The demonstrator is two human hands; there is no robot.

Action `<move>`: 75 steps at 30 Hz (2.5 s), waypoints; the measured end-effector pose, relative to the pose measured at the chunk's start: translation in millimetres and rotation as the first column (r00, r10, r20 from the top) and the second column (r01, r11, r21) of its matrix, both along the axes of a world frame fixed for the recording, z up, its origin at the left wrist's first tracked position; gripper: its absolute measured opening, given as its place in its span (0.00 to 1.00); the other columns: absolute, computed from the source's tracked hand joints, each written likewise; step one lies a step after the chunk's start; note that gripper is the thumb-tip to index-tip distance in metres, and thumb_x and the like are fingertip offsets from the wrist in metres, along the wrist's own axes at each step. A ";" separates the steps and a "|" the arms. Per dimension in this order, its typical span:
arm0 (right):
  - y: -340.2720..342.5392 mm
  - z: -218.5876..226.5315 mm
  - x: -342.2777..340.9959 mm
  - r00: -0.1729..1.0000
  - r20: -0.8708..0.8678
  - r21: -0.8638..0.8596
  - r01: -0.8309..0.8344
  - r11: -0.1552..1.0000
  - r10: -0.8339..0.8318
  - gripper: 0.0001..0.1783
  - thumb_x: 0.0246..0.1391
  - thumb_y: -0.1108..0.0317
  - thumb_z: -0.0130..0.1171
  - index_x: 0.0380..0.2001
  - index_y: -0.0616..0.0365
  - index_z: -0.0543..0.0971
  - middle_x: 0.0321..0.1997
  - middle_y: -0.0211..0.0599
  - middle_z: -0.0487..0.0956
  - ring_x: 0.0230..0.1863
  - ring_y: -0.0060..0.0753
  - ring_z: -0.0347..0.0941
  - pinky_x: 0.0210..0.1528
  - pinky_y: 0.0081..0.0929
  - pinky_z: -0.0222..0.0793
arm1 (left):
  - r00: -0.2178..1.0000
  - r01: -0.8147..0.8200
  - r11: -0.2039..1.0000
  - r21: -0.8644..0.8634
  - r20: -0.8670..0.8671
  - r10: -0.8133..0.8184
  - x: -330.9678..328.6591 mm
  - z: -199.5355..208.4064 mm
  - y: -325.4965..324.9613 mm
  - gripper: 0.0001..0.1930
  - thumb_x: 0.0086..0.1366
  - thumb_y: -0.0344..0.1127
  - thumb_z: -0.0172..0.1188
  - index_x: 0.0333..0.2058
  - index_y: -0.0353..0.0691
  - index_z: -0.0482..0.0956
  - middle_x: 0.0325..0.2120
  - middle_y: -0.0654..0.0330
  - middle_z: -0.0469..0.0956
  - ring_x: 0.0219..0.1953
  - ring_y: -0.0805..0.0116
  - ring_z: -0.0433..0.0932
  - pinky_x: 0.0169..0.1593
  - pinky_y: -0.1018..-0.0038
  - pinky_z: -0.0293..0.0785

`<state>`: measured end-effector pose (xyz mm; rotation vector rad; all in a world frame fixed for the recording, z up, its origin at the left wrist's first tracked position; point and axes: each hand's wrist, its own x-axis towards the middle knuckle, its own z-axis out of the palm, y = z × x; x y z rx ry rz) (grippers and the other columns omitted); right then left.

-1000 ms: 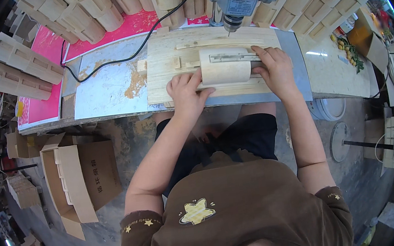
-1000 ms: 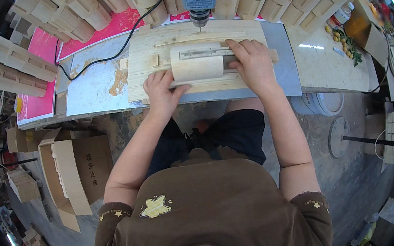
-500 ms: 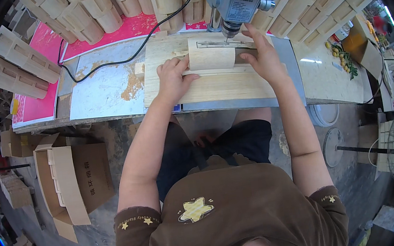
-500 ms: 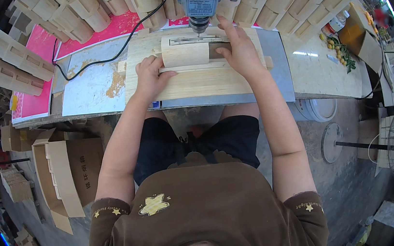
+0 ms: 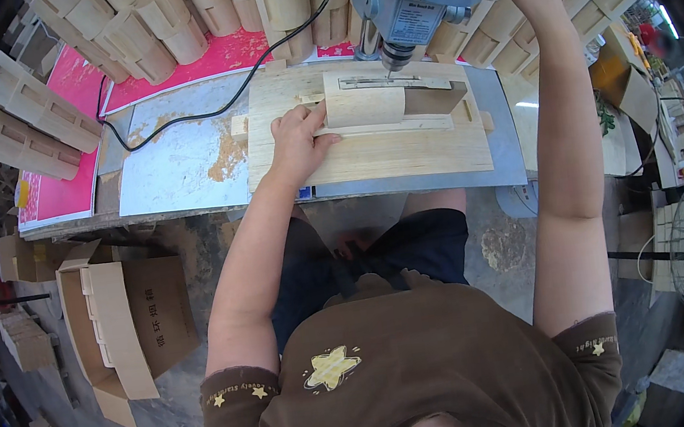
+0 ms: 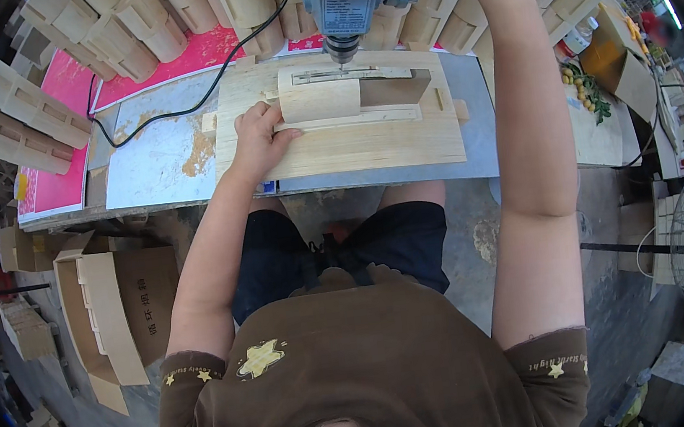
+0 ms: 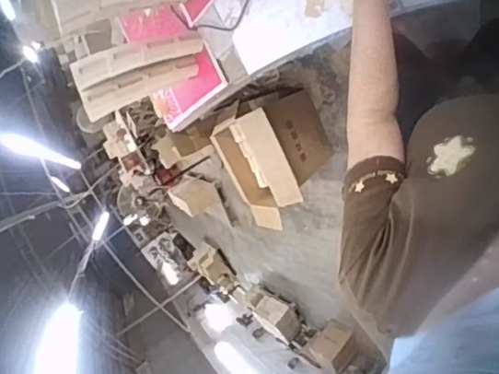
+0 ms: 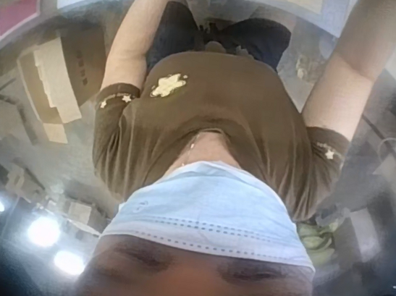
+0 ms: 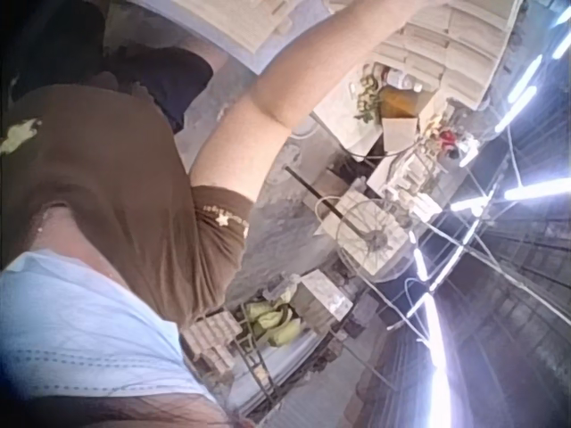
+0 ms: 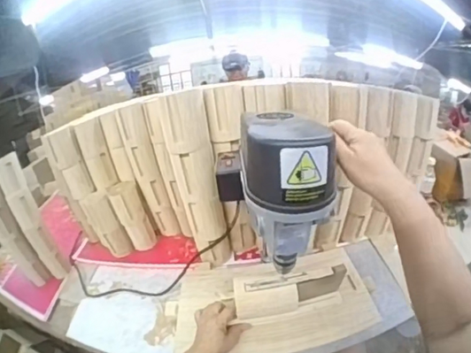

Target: Drilling holes into cylindrical wooden blocks using a drill press.

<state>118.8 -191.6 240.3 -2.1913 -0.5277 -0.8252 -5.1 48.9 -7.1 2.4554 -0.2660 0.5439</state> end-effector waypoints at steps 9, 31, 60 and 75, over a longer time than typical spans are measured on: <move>-17.9 -47.0 -97.4 0.983 0.001 -0.364 0.172 0.915 -0.185 0.11 0.52 0.69 0.57 0.39 0.60 0.78 0.30 0.41 0.78 0.32 0.34 0.76 0.36 0.25 0.70 | 0.999 0.000 0.999 0.044 -0.044 0.002 -1.8 0.3 5.6 0.30 0.45 0.40 0.68 0.51 0.47 0.73 0.27 0.62 0.70 0.36 0.63 0.70 0.44 0.66 0.55; -0.4 -49.1 -61.3 0.982 0.188 0.137 -0.038 0.990 0.011 0.14 0.58 0.63 0.49 0.30 0.63 0.77 0.17 0.29 0.69 0.21 0.18 0.63 0.25 0.18 0.57 | 0.999 -0.033 0.999 0.036 0.010 0.032 -4.5 -3.2 3.0 0.29 0.44 0.39 0.69 0.49 0.49 0.75 0.27 0.62 0.70 0.35 0.62 0.70 0.42 0.65 0.56; -7.6 -176.8 -71.2 0.950 0.283 0.178 -0.188 0.966 0.133 0.09 0.53 0.74 0.52 0.38 0.62 0.77 0.25 0.36 0.74 0.26 0.34 0.68 0.33 0.27 0.59 | 1.000 0.015 1.000 0.005 0.018 -0.015 12.4 2.9 -37.2 0.29 0.44 0.41 0.69 0.49 0.47 0.75 0.27 0.61 0.71 0.34 0.63 0.71 0.42 0.66 0.54; -6.1 -10.0 48.8 0.983 0.179 0.015 -0.032 0.999 0.029 0.23 0.56 0.54 0.46 0.28 0.67 0.77 0.27 0.51 0.78 0.29 0.40 0.74 0.34 0.34 0.67 | 0.987 -0.052 0.984 -0.169 -0.158 0.025 13.3 10.4 -49.2 0.27 0.42 0.43 0.71 0.45 0.48 0.79 0.31 0.61 0.72 0.40 0.64 0.71 0.47 0.63 0.54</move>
